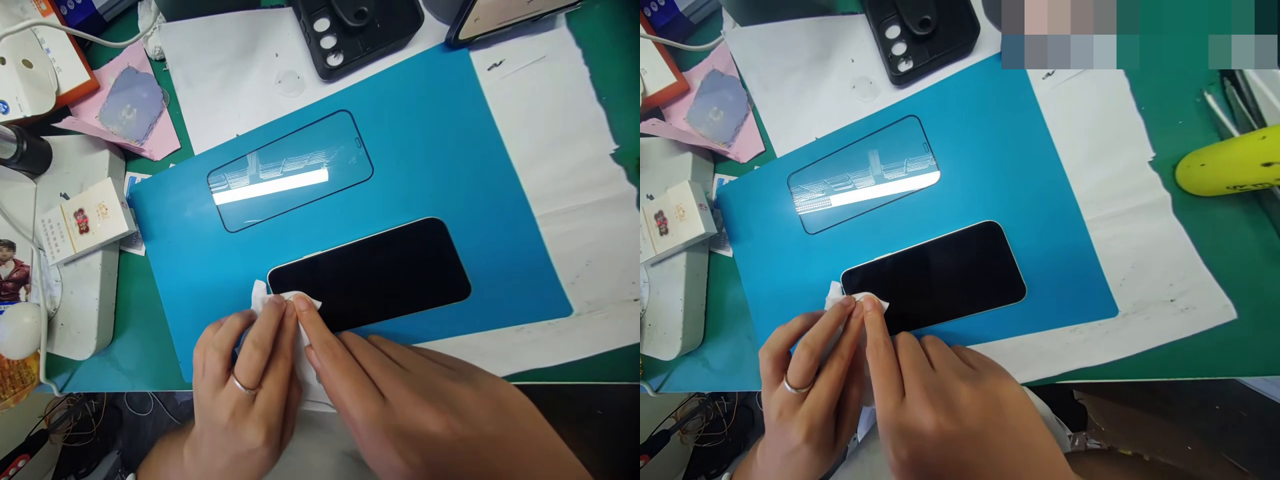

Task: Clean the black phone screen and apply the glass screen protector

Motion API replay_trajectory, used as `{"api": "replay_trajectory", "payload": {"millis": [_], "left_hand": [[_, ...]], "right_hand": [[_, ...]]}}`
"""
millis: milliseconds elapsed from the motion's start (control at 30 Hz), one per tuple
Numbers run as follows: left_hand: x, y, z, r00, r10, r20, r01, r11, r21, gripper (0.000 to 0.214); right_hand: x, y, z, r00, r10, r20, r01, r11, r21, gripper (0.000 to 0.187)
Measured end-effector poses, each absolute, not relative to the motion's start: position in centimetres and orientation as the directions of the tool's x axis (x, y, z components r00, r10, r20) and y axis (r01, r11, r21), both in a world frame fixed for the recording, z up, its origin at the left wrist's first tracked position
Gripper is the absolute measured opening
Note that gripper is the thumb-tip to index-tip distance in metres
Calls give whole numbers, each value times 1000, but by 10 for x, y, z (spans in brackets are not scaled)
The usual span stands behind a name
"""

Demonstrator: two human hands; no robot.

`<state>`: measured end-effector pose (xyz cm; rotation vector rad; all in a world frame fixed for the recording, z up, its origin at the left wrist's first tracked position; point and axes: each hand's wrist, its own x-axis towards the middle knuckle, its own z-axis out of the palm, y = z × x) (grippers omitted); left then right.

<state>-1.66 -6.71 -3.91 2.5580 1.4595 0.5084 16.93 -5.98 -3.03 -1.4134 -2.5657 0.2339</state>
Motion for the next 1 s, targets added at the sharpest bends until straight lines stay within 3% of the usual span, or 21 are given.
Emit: {"api": "replay_trajectory", "payload": {"millis": [233,567,800,1000], "left_hand": [[7,-64,-27,453,879,151,846,-477,238,34],[27,-41,-30,431,882,189,856,-466,225,34],[25,-51,-29,452,875,171,846,-482,226,34],[30,-44,-30,452,874,180,870,-476,128,39]], "right_hand": [[173,-60,-31,-515,853,88,830,521,-200,39],[185,-37,-32,-497,858,133,829,514,-219,43],[184,-44,-33,-517,842,150,807,539,-242,37],[181,-30,-34,-473,850,234,846,512,-151,40]]}}
